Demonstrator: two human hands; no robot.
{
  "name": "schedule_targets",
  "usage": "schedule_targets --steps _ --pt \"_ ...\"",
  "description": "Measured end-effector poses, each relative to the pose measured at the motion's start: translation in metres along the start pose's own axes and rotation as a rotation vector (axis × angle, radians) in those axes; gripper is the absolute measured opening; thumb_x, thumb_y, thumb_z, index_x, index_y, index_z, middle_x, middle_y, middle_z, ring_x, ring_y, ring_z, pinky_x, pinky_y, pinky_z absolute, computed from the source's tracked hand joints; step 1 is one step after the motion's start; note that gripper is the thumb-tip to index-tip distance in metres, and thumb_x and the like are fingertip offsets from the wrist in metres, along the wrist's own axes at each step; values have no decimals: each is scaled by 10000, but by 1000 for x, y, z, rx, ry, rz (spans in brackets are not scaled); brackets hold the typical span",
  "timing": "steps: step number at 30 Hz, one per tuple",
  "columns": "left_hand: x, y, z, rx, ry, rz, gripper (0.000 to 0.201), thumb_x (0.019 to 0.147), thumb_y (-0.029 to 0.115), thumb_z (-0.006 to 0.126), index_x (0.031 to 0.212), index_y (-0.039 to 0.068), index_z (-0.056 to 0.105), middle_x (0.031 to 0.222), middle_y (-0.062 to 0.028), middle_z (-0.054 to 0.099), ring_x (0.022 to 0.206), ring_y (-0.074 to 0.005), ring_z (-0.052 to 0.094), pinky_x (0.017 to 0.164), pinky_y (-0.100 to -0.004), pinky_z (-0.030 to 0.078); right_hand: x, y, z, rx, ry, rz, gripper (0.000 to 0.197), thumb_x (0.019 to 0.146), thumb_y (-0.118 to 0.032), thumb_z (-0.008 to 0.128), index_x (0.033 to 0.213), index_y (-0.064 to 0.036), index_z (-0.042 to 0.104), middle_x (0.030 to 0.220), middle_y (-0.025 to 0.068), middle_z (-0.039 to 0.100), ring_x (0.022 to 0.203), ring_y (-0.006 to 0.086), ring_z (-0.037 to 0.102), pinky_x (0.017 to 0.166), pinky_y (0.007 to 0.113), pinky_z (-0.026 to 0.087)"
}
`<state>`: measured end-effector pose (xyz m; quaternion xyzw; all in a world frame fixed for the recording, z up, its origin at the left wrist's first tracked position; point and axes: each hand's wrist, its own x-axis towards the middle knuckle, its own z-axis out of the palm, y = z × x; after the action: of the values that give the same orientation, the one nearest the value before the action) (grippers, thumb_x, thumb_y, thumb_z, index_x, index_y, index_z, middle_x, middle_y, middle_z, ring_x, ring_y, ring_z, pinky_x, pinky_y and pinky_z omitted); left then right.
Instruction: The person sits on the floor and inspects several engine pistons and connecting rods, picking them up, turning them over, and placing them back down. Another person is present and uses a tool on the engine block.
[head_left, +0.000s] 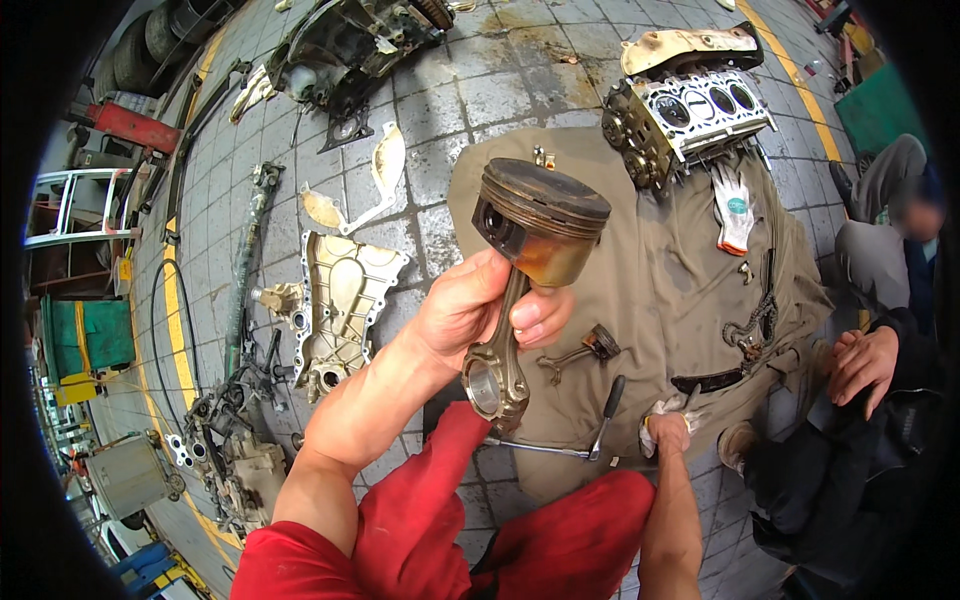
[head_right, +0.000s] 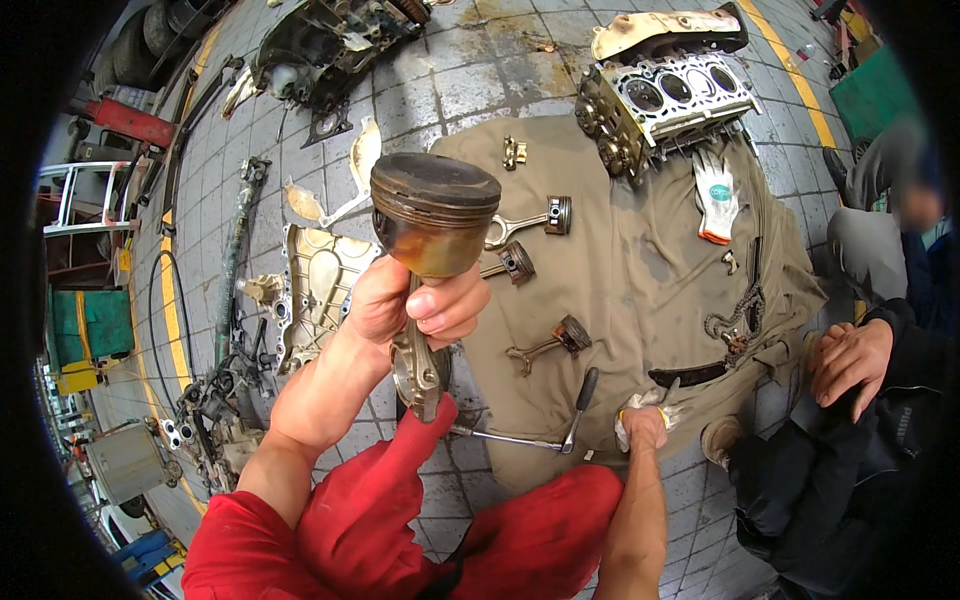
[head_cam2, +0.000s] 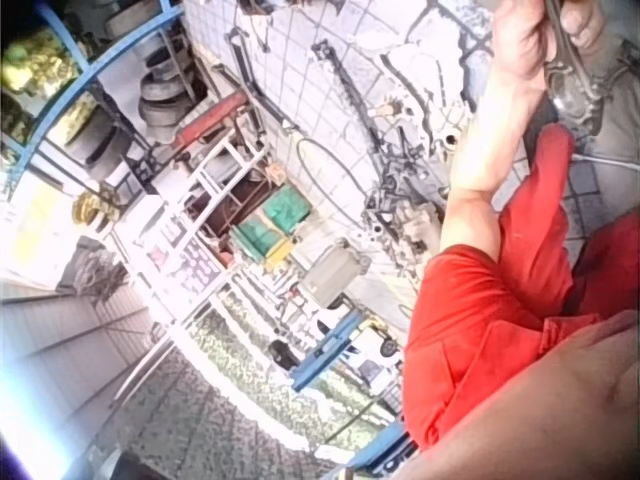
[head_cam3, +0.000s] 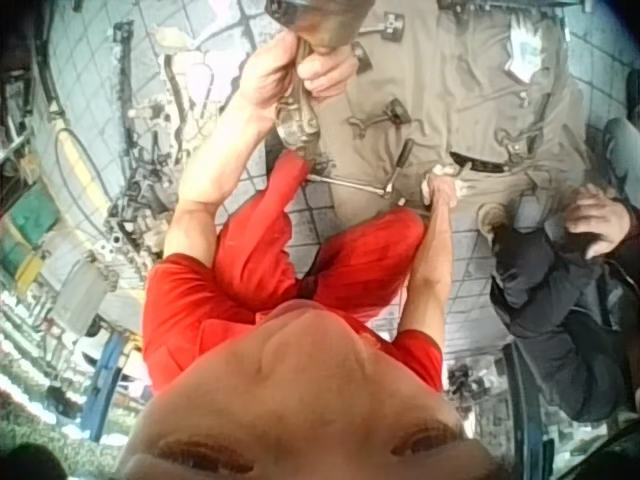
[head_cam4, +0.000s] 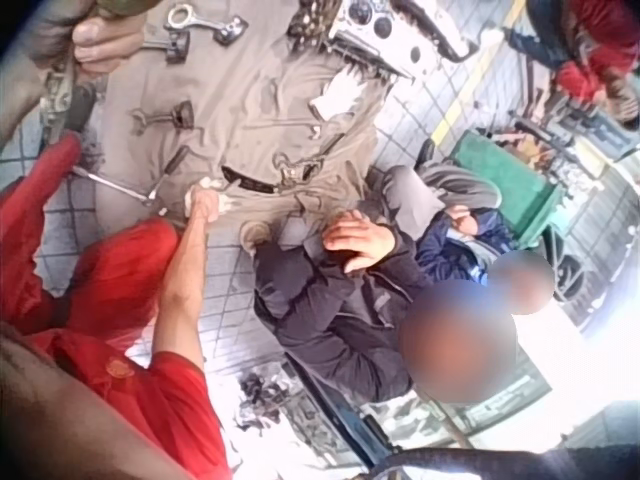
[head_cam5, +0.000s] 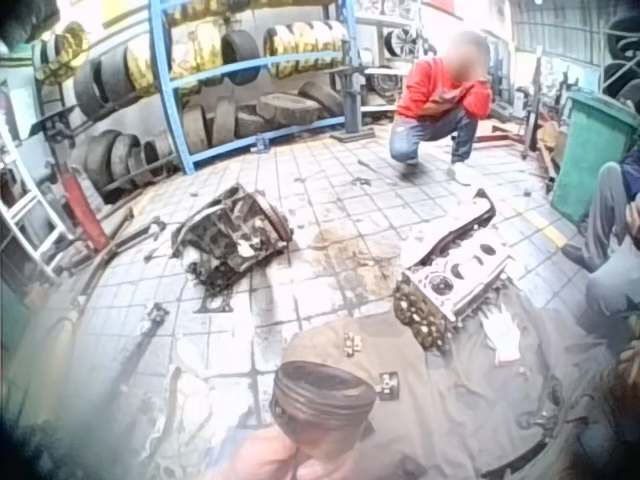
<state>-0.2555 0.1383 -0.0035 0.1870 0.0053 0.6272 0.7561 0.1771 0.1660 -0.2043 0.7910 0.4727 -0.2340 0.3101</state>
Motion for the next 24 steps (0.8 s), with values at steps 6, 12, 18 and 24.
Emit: schedule_targets --steps 6,12,18,24 --pt "3 2 7 -61 18 -23 448 1100 467 561 1158 23 582 846 2 539 775 -147 467 661 -271 402 2 0 1 0 -12 16 461 877 -338 646 1179 -20 789 1268 183 761 1211 370 717 981 436 566" --pt "3 9 6 10 11 -6 457 1090 488 579 1118 31 581 836 15 536 766 -127 472 634 -258 387 0 -2 -1 9 -16 30 457 850 -318 666 1185 -37 798 1268 173 765 1209 355 724 991 428 572" --pt "0 31 2 3 106 53 196 1056 317 698 1059 129 644 798 73 518 722 -67 453 582 -216 328 1 0 -1 26 -8 41 464 827 -292 675 1197 -37 792 1277 181 759 1213 359 721 994 425 570" --pt "-1 50 -25 284 258 137 294 1096 379 614 1087 84 611 797 42 491 737 -92 429 627 -250 350 2 -2 -2 24 -23 56 452 823 -287 684 1188 -45 798 1265 163 769 1211 339 728 980 408 574"
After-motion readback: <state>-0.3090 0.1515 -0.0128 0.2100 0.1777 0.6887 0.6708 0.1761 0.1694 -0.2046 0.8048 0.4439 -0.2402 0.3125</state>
